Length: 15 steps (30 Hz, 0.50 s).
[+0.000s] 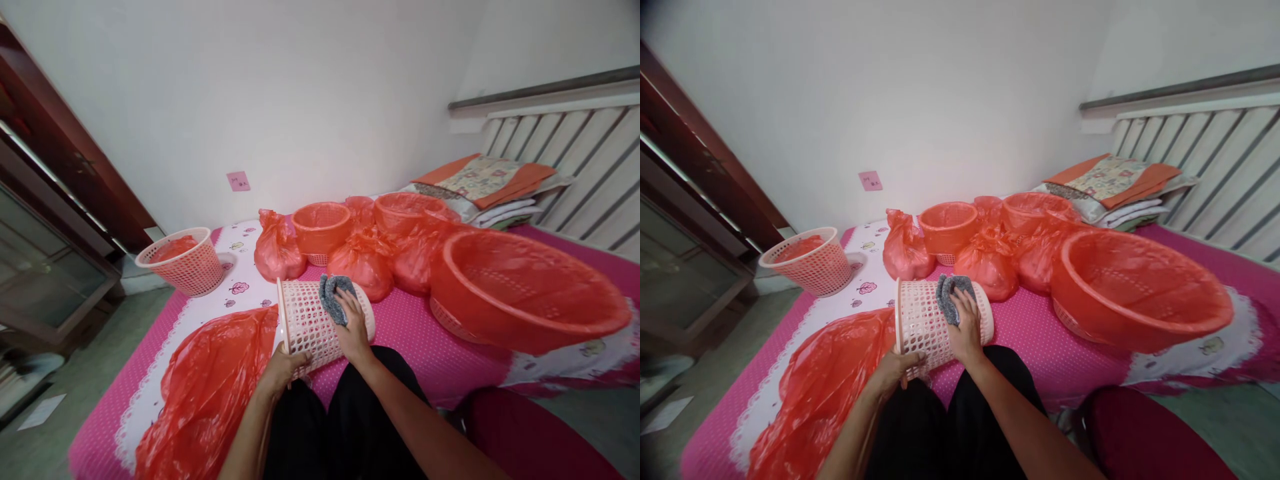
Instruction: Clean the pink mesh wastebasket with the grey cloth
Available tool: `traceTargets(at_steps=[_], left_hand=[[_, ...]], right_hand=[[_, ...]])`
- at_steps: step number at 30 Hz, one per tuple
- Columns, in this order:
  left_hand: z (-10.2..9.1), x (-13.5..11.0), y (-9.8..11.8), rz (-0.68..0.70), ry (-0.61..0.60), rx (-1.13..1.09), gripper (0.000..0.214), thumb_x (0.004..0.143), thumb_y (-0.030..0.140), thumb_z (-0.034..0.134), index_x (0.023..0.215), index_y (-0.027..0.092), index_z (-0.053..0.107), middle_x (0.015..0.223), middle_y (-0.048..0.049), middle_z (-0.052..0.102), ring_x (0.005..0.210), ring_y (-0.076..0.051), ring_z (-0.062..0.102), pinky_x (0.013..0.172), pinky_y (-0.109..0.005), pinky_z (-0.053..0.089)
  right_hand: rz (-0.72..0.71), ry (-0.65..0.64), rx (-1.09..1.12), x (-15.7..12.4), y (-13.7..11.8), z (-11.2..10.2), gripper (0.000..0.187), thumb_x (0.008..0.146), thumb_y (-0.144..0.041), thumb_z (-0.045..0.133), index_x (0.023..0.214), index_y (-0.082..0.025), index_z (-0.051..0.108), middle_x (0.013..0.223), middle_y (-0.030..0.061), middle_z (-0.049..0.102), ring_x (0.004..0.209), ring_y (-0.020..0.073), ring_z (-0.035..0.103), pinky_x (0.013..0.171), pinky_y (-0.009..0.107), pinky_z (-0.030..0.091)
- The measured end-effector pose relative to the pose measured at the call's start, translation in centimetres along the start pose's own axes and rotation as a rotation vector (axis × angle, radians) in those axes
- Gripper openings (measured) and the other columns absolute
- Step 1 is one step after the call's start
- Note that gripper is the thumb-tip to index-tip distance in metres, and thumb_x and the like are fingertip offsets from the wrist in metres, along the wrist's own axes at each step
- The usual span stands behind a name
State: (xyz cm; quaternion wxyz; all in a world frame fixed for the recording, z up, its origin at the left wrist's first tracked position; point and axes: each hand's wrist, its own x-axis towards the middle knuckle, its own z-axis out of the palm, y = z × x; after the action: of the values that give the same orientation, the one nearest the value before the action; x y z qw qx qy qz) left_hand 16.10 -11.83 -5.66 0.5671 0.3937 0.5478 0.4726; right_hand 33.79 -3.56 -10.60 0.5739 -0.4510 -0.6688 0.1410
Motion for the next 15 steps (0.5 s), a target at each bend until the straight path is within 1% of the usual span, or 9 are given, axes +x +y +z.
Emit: traceTargets(at_steps=[4,8,12,15], left_hand=[[0.0,0.0,-0.2,0.003,-0.004,-0.008,0.027,0.055,0.024,0.088,0.078,0.018,0.074,0.058,-0.0019,0.068,0.067,-0.022,0.067,0.061,-0.031,0.055],[-0.1,-0.1,-0.2,0.006,-0.008,0.007,0.029,0.055,0.025,0.089,0.08,0.018,0.075,0.06,-0.0031,0.069,0.071,-0.025,0.069,0.066,-0.034,0.057],[-0.2,-0.1,-0.1,-0.001,-0.005,0.034,0.032,0.056,0.031,0.089,0.083,0.018,0.077,0.063,-0.0031,0.072,0.063,-0.023,0.066,0.065,-0.035,0.058],[-0.2,-0.1,-0.2,-0.002,-0.003,0.028,0.034,0.055,0.031,0.089,0.084,0.018,0.077,0.066,-0.0022,0.074,0.054,-0.018,0.061,0.065,-0.034,0.058]], right_hand=[[-0.004,-0.015,0.005,-0.1,-0.5,0.1,0.055,0.086,-0.012,0.055,0.139,-0.028,0.062,0.151,0.0055,0.058,0.146,0.0294,0.043,0.124,0.057,0.034],[0.017,-0.035,-0.001,0.0,-1.2,0.2,0.052,0.088,-0.014,0.056,0.138,-0.027,0.063,0.15,0.0064,0.059,0.146,0.0302,0.042,0.124,0.056,0.034],[0.004,-0.061,-0.012,0.0,-2.3,0.5,0.056,0.084,-0.011,0.056,0.138,-0.028,0.062,0.151,0.005,0.057,0.146,0.0307,0.042,0.124,0.055,0.033],[-0.017,-0.102,-0.033,-0.1,-3.1,0.7,0.058,0.083,-0.008,0.055,0.138,-0.024,0.062,0.154,0.0055,0.055,0.146,0.0314,0.041,0.124,0.054,0.033]])
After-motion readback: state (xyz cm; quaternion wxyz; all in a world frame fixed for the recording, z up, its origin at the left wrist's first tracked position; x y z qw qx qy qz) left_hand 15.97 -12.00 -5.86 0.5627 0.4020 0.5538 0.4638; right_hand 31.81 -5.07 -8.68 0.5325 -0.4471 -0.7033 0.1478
